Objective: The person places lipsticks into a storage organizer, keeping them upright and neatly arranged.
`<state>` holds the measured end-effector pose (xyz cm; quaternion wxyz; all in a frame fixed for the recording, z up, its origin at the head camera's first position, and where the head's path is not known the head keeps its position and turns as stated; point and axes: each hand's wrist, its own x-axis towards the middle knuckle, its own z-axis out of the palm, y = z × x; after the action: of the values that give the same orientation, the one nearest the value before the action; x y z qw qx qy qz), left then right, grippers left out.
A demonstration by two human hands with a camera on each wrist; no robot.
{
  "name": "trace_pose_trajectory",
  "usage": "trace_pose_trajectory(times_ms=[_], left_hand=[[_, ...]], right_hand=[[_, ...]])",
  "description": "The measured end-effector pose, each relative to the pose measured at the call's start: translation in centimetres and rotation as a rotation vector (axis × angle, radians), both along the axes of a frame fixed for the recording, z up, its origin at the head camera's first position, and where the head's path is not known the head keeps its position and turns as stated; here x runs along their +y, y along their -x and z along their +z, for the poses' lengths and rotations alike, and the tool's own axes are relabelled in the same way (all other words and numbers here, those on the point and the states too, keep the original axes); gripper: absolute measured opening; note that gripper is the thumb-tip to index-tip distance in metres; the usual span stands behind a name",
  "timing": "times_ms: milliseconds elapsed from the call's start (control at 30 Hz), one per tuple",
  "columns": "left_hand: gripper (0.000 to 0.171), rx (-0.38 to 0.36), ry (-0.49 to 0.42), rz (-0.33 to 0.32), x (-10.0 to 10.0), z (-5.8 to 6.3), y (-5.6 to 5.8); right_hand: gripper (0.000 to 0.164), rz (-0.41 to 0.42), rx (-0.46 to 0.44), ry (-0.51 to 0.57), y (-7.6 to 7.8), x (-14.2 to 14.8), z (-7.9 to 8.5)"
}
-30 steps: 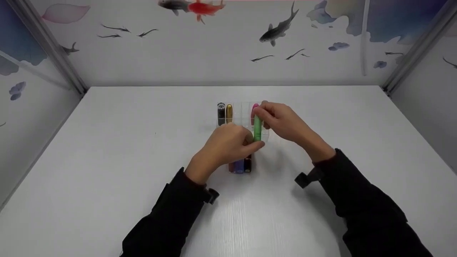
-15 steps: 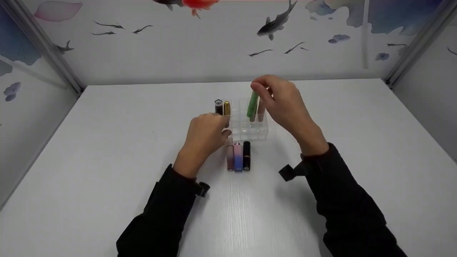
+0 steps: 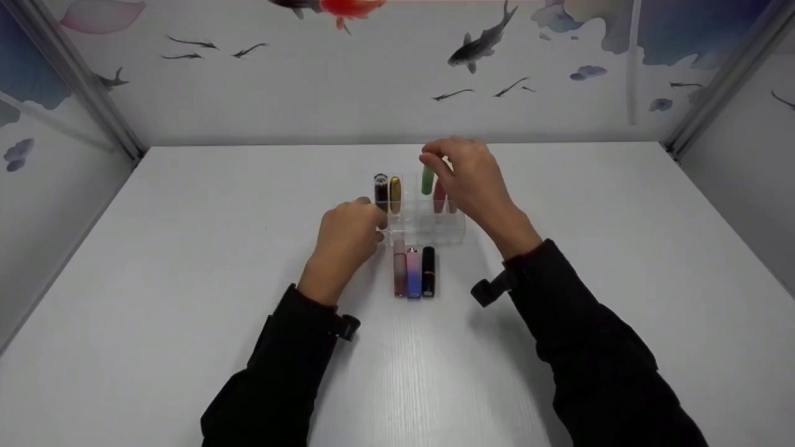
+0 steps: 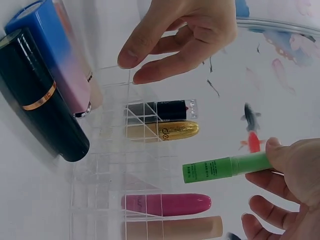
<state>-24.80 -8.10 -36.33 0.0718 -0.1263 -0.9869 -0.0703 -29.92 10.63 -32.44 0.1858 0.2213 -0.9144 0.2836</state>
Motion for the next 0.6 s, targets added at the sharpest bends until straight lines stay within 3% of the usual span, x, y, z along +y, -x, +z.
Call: trace_pose_trajectory(times_ms=[333,467,600], left_hand=[[0.012,0.017,-0.004,-0.004,-0.1,-0.7,0.1],[0.012,0.027,0.001,-0.01,-0.3,-0.9,0.2],[0.013,0.006,-0.015,-0.002,-0.4,-0.8,0.3]], right_hand=[[0.026,0.039,0.05,-0.088,1.2,-0.5,-1.4],[0.025,0.002,0.067,-0.114,1.3,-0.4,-2.0],[0.027,-0.057,0.005,-0.136,1.4,-0.4,-2.3]])
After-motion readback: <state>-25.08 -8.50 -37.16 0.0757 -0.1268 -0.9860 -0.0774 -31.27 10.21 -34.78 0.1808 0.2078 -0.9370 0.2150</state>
